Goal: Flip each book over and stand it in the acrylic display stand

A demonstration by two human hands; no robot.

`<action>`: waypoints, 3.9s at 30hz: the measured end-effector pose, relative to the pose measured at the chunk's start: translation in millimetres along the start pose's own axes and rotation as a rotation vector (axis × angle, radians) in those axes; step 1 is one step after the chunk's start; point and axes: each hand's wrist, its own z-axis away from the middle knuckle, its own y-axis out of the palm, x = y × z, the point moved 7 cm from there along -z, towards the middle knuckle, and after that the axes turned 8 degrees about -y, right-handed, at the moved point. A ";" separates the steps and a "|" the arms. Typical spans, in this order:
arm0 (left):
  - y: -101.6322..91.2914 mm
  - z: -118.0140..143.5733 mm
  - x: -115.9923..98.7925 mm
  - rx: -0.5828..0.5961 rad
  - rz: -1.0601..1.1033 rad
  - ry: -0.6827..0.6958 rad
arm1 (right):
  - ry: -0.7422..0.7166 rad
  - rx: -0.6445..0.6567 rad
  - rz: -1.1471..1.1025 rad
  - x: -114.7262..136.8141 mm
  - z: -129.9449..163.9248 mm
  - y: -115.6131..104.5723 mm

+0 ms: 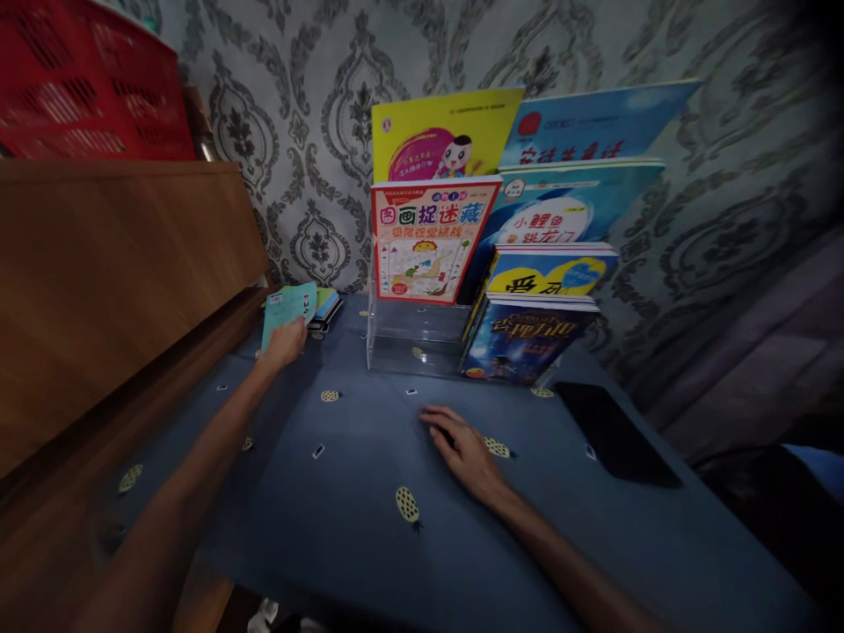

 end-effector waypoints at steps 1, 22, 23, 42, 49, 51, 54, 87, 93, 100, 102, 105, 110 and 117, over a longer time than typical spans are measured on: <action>-5.7 -0.2 5.1 -0.007 -0.008 0.001 | -0.002 -0.003 -0.001 0.4 0.1 -0.3; 28.7 65.8 23.4 0.035 0.188 0.092 | -0.029 0.003 0.008 1.3 0.4 2.2; 39.7 58.3 28.1 0.055 0.197 0.051 | -0.032 0.001 0.008 2.0 0.5 1.8; 73.7 122.0 6.8 0.118 0.328 0.209 | -0.015 0.027 0.026 4.6 0.6 2.7; 65.5 164.6 -31.2 0.109 0.451 0.336 | -0.024 0.017 0.023 4.7 1.3 2.8; 61.9 172.6 -44.5 0.117 0.495 0.363 | -0.014 0.001 0.028 3.8 2.1 2.3; 57.2 179.1 -64.4 0.141 0.551 0.388 | -0.003 -0.015 0.047 3.8 3.1 1.1; 20.1 168.5 -135.0 -0.026 0.589 0.467 | -0.147 0.328 0.283 25.2 -59.3 69.3; 17.1 170.3 -137.4 -0.017 0.523 0.468 | -0.116 0.307 0.314 10.6 -41.5 55.6; 15.1 171.9 -138.3 -0.002 0.485 0.481 | -0.036 0.313 0.427 -1.4 -16.6 19.6; 15.4 172.1 -138.0 -0.007 0.482 0.481 | -0.002 0.304 0.457 -6.1 -10.5 8.7; 17.3 172.3 -137.7 -0.020 0.485 0.489 | 0.063 0.275 0.481 -15.4 -2.1 -4.5; 21.3 173.5 -138.8 -0.049 0.451 0.524 | 0.098 0.243 0.449 -25.0 4.2 -9.4; 22.3 172.6 -150.2 0.010 0.378 0.648 | 0.111 0.228 0.440 -22.5 2.3 -8.0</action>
